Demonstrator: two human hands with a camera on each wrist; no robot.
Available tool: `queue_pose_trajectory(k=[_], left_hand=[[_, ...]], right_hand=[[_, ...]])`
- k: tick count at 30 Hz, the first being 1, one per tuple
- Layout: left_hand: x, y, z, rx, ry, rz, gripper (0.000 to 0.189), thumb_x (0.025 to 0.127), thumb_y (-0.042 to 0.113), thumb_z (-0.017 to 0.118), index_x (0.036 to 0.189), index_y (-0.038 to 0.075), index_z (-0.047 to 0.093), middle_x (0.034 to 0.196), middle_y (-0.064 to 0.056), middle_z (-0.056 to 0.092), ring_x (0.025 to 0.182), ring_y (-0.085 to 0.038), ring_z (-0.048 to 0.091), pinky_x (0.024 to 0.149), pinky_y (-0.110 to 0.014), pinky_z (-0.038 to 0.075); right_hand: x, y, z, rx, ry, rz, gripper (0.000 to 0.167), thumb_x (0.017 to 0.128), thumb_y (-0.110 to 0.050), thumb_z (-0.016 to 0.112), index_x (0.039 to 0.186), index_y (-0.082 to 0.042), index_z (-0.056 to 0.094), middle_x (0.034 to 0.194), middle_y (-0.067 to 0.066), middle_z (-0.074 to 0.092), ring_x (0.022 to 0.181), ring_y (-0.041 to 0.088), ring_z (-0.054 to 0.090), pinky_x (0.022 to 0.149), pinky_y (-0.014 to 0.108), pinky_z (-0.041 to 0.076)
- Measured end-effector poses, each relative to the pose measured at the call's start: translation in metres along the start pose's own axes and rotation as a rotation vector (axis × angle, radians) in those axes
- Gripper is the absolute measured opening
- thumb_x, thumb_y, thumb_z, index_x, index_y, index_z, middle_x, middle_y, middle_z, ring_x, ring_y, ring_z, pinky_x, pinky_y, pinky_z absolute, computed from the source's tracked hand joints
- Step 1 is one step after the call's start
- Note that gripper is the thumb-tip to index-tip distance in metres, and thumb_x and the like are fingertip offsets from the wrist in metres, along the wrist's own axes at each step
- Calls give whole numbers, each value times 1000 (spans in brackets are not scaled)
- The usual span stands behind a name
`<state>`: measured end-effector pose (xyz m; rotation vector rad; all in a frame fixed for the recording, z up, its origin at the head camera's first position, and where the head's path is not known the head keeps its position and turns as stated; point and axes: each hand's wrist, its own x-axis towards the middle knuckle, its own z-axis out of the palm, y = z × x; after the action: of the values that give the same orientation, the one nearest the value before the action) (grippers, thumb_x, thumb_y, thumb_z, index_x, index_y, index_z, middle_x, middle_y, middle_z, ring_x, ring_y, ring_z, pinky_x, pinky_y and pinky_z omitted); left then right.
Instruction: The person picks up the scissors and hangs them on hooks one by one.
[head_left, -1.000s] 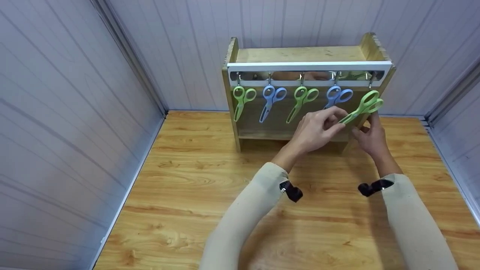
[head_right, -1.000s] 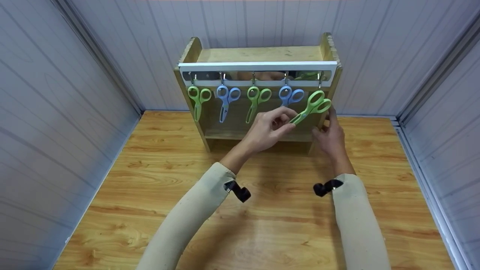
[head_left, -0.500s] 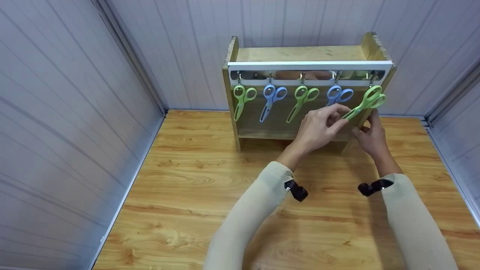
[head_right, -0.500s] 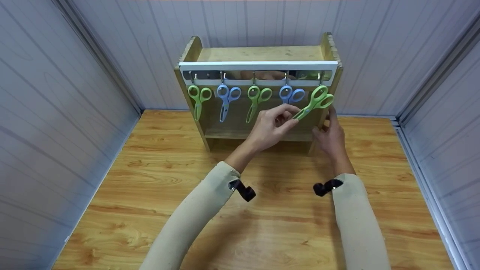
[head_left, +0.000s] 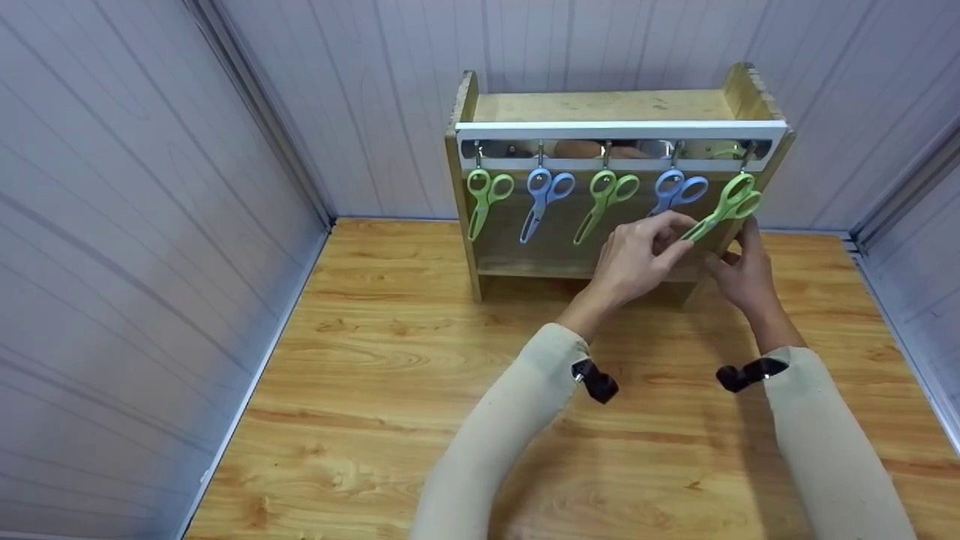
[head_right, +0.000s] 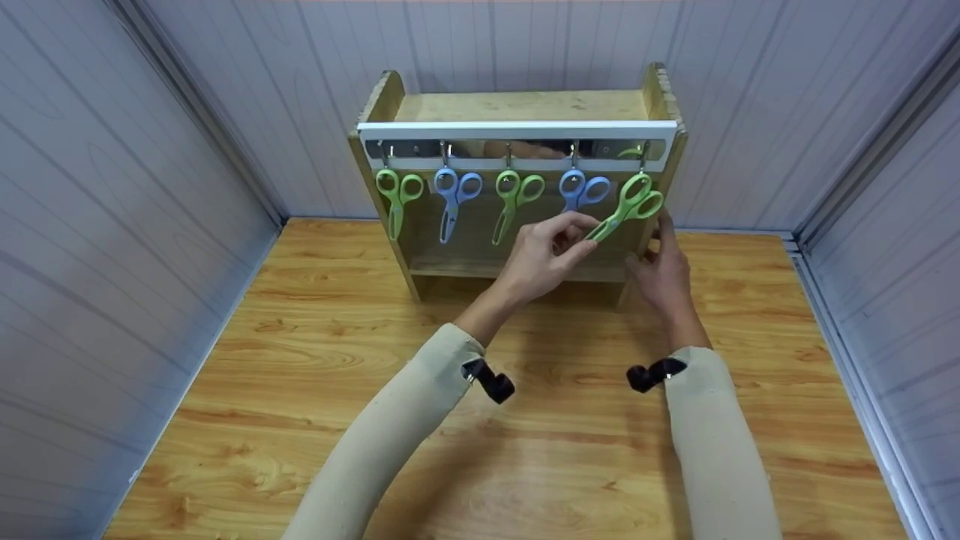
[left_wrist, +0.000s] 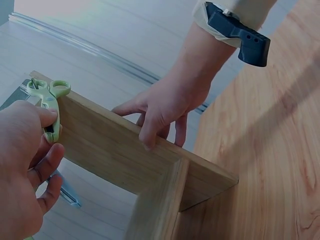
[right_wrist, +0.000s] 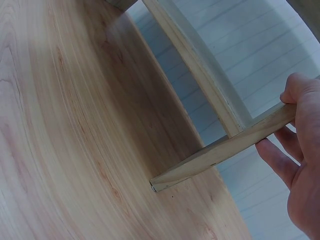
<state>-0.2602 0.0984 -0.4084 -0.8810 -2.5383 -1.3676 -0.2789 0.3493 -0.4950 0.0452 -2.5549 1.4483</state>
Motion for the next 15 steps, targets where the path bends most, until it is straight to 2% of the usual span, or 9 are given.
queue_pose_trajectory(k=[3,5,6,7,9,11,13,15], left_hand=[[0,0,1,2,-7,-14,27,113,30,70,138,22,77,93,4,75,75,-1,55,67,-14,38],[0,-1,2,4,-12,-22,27,113,30,70,139,23,77,92,4,74,74,-1,54,66,-14,38],[0,-2,2,7,-14,-26,28,113,30,70,139,23,77,91,5,74,73,0,53,66,-14,38],[-1,-3,3,9,-18,-31,28,113,30,69,139,23,77,91,5,74,73,0,53,66,-14,38],[-2,-5,5,14,-22,-43,28,114,30,69,140,23,77,93,5,75,74,0,54,66,-13,39],[-3,-8,7,13,-19,-50,27,113,29,70,139,22,78,95,4,77,75,1,55,67,-12,40],[-4,-10,8,8,-14,-56,27,113,27,70,138,21,78,98,3,79,77,0,57,68,-12,41],[-5,-12,10,0,-7,-56,27,113,25,71,138,19,78,101,1,80,79,0,57,69,-11,41]], right_hand=[[0,1,1,35,-7,-6,88,108,-6,59,180,-21,11,180,30,32,160,55,44,102,18,56],[-1,2,1,65,-6,-12,88,108,-3,57,180,-21,10,180,33,31,155,60,47,89,8,51],[-1,2,2,74,-3,-15,88,108,-2,56,180,-20,10,179,33,32,154,59,48,86,6,49],[-1,3,2,75,0,-17,87,108,-2,56,180,-20,10,179,33,33,155,58,48,89,8,50],[0,3,3,61,6,-14,87,108,-2,56,181,-19,10,179,31,33,159,52,44,102,20,55],[0,2,2,39,10,-9,87,109,-3,57,181,-18,11,180,28,34,162,46,40,109,25,54],[-1,1,2,30,9,-5,88,109,-5,59,181,-20,10,181,27,34,165,44,36,111,26,52],[-1,0,2,42,7,-6,88,109,-7,60,181,-20,11,181,28,33,164,45,37,103,16,50]])
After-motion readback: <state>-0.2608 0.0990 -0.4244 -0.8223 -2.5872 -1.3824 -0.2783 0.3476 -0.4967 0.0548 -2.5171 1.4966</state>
